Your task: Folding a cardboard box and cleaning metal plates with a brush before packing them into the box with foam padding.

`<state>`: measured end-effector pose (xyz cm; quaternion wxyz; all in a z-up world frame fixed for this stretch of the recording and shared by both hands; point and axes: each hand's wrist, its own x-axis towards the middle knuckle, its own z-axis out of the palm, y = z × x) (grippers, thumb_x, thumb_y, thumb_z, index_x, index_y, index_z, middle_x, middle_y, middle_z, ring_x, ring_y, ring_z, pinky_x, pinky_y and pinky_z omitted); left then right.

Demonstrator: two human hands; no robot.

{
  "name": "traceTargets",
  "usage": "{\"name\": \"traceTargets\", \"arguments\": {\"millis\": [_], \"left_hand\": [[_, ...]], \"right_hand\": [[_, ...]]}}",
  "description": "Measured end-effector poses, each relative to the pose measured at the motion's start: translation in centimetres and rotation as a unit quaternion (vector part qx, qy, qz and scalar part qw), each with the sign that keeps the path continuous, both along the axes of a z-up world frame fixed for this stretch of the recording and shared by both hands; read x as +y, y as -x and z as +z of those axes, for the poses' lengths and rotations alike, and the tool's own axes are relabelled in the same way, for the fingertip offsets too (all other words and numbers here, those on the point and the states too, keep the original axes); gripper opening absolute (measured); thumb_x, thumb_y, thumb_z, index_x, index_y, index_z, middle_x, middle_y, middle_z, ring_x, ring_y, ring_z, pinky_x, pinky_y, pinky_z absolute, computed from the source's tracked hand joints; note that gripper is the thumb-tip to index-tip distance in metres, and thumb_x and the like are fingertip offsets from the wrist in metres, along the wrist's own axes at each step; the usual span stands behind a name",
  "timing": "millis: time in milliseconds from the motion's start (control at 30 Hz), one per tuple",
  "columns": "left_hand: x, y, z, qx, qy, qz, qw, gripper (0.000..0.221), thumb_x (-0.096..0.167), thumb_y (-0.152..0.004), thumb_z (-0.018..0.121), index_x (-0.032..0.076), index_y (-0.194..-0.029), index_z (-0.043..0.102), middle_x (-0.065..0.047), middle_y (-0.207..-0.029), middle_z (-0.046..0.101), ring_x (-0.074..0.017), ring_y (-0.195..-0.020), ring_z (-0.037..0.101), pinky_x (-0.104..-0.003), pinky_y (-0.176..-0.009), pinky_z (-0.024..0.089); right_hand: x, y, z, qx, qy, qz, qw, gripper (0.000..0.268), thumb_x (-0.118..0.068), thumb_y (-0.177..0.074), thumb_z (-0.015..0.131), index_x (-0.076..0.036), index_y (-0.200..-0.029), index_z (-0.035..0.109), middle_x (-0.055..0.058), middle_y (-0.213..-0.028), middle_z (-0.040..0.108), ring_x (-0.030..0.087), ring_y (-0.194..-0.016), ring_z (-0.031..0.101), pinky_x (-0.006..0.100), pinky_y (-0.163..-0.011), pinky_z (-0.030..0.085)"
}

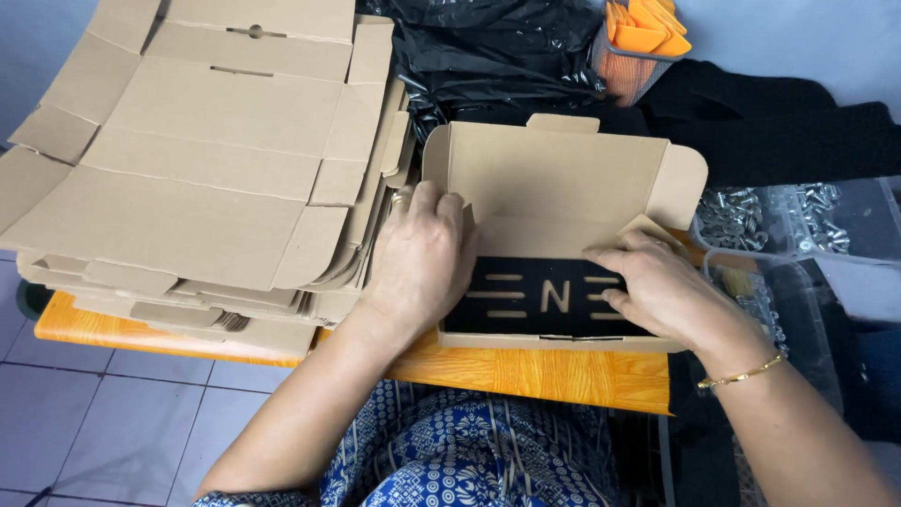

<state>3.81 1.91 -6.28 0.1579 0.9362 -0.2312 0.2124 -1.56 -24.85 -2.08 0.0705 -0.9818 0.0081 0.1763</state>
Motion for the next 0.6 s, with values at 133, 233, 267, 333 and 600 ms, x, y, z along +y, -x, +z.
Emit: {"name": "traceTargets", "arguments": {"millis": [133, 233, 267, 333, 600], "left_hand": [[-0.5, -1.1, -5.3, 0.092, -0.078, 0.030, 0.992, 0.035, 0.028, -0.079, 0.079, 0.003, -0.100, 0.068, -0.014, -0.097, 0.066, -0.0374, -0.078, 0.074, -0.046, -0.069, 0.063], [-0.9, -1.3, -6.1, 0.084, -0.079, 0.006, 0.993, 0.022, 0.015, -0.074, 0.070, 0.004, -0.093, 0.067, -0.013, -0.096, 0.065, -0.0369, -0.070, 0.073, -0.044, -0.061, 0.062], [-0.7, -1.3, -5.0, 0.101, -0.074, -0.021, 0.992, 0.021, 0.012, -0.075, 0.068, 0.006, -0.095, 0.070, -0.012, -0.099, 0.065, -0.0384, -0.073, 0.074, -0.046, -0.062, 0.062], [-0.5, -1.5, -3.7, 0.118, -0.069, -0.050, 0.989, 0.022, 0.009, -0.076, 0.065, 0.008, -0.096, 0.073, -0.012, -0.102, 0.065, -0.0399, -0.075, 0.074, -0.048, -0.064, 0.062], [-0.7, -2.5, -4.2, 0.091, -0.087, -0.058, 0.990, 0.018, 0.009, -0.079, 0.060, 0.019, -0.083, 0.075, -0.002, -0.079, 0.068, -0.0289, -0.070, 0.072, -0.038, -0.061, 0.059]], "right_hand": [[0.0, -0.1, -0.8, -0.001, 0.021, 0.018, 1.000, 0.056, -0.022, -0.086, 0.071, -0.029, -0.141, 0.065, 0.008, -0.135, 0.060, 0.035, -0.131, 0.058, 0.048, -0.103, 0.052], [1.1, 0.2, 0.2, 0.001, -0.082, -0.067, 0.994, 0.061, -0.013, -0.083, 0.072, -0.021, -0.143, 0.061, 0.011, -0.138, 0.059, 0.036, -0.132, 0.055, 0.053, -0.104, 0.050], [0.8, 0.2, 0.1, -0.009, -0.051, -0.034, 0.998, 0.058, -0.013, -0.084, 0.072, -0.023, -0.141, 0.063, 0.010, -0.137, 0.059, 0.035, -0.131, 0.056, 0.050, -0.103, 0.052], [0.4, 0.3, -0.3, -0.018, -0.020, -0.002, 1.000, 0.056, -0.014, -0.084, 0.071, -0.026, -0.138, 0.066, 0.008, -0.136, 0.058, 0.035, -0.129, 0.057, 0.048, -0.101, 0.054], [-0.1, 0.3, -0.8, -0.029, -0.020, 0.002, 0.999, 0.053, -0.016, -0.083, 0.072, -0.027, -0.135, 0.068, 0.007, -0.131, 0.062, 0.033, -0.125, 0.060, 0.046, -0.100, 0.054]]}}
